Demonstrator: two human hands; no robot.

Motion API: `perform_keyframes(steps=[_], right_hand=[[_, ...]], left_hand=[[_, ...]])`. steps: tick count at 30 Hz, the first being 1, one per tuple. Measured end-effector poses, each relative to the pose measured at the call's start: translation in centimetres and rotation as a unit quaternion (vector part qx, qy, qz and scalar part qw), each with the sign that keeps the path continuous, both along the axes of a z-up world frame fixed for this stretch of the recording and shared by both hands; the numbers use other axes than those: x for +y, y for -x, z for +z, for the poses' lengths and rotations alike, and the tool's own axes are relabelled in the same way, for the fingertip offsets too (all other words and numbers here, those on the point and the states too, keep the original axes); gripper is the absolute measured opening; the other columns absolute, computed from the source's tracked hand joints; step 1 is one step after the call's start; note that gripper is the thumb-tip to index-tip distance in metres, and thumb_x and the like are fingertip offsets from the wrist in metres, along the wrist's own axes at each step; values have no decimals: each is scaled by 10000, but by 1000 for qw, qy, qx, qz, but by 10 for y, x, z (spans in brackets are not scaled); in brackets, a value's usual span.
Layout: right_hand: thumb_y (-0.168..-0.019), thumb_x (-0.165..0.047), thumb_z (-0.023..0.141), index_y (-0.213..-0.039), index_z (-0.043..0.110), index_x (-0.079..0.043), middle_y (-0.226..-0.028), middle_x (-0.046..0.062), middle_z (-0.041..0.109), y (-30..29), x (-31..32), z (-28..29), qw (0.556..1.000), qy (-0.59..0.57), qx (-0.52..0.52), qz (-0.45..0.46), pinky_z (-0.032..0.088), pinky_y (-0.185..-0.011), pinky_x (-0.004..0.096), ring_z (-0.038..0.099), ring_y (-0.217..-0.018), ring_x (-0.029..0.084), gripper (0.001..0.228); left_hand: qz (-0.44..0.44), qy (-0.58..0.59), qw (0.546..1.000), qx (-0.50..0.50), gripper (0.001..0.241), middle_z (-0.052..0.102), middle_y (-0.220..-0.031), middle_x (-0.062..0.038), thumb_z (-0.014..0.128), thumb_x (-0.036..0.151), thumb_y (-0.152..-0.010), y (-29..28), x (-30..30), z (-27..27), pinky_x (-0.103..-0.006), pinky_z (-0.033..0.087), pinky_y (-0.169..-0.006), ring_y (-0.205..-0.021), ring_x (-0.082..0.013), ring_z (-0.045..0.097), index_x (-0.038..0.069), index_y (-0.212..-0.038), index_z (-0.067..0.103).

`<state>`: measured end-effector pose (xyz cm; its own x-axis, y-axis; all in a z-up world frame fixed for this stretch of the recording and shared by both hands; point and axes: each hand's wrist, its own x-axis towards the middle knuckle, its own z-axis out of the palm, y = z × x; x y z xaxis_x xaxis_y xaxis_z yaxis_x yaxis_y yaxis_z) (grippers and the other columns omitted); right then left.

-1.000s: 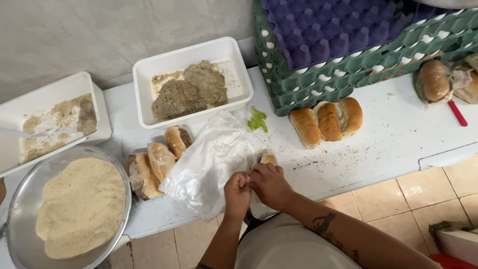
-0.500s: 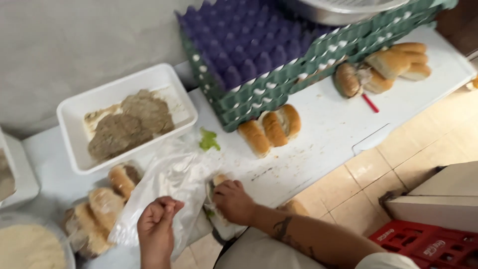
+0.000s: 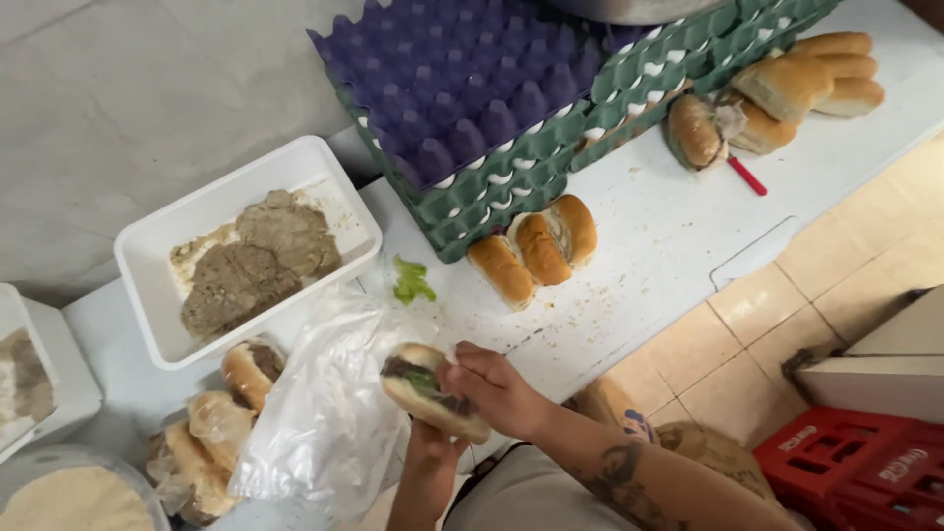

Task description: Assembling sandwiches by slicing buns, adding lettuce and tomatoes, and placing meat patties before bagging them.

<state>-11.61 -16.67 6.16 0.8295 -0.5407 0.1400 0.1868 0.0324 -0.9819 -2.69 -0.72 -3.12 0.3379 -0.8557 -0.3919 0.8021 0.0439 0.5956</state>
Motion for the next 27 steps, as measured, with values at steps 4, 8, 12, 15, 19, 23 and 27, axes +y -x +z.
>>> perform_keyframes(steps=[4, 8, 12, 15, 19, 23, 27], right_hand=[[-1069, -292, 523, -848, 689, -30, -995, 88, 638, 18, -14, 38, 986, -145, -53, 56, 519, -613, 274, 621, -825, 190, 380], [-1061, -309, 552, -945, 751, -51, -1090, 73, 637, 33, -28, 64, 988, -113, -71, 74, 471, -881, 338, 611, -1021, 218, 346], [-1089, -296, 469, -955, 743, -17, -1045, 106, 672, 38, -35, 86, 996, 41, -83, -3, 507, -904, 389, 629, -1001, 239, 413], [-1096, -276, 445, -905, 717, -24, -990, 90, 693, 38, -34, 98, 988, 103, -106, -44, 487, -942, 422, 607, -1001, 262, 418], [-1091, -255, 448, -847, 714, -43, -954, 72, 704, 36, -30, 116, 985, 137, -93, -48, 485, -1050, 444, 618, -1091, 299, 419], [-1081, -263, 475, -847, 725, -47, -936, 83, 715, 30, -21, 117, 989, 114, -88, -35, 502, -1057, 450, 632, -1124, 312, 404], [-1071, -272, 503, -950, 729, -35, -1108, 142, 700, 20, -9, 100, 994, 17, -70, -76, 509, -1013, 438, 645, -1129, 279, 349]], left_hand=[[27, 156, 984, -81, 988, 640, -1269, -91, 972, 465, -767, 6, -43, 49, -438, 548, -909, -1152, -252, 619, 63, -1480, 419], [-45, 236, 970, -27, 720, 645, -1311, -67, 881, 357, -916, 12, -59, 54, -382, 498, -991, -1188, -228, 600, 51, -1444, 499], [-26, 239, 971, -13, 767, 590, -1326, -162, 794, 298, -954, 24, -71, 70, -432, 501, -992, -1211, -282, 587, -14, -1499, 354], [14, 234, 970, -63, 798, 557, -1370, -179, 801, 282, -948, 25, -75, 81, -453, 479, -1057, -1278, -297, 553, -34, -1511, 332], [37, 224, 971, -70, 873, 555, -1356, -155, 912, 312, -856, 22, -73, 84, -426, 524, -996, -1266, -280, 553, -7, -1464, 374], [89, 219, 965, -113, 923, 581, -1374, -157, 931, 312, -844, 21, -59, 70, -446, 517, -1023, -1267, -290, 564, -27, -1497, 374], [171, 107, 941, -270, 624, 659, -1288, -153, 856, 274, -792, 2, -35, 58, -424, 536, -1000, -1188, -275, 619, -12, -1297, 626]])
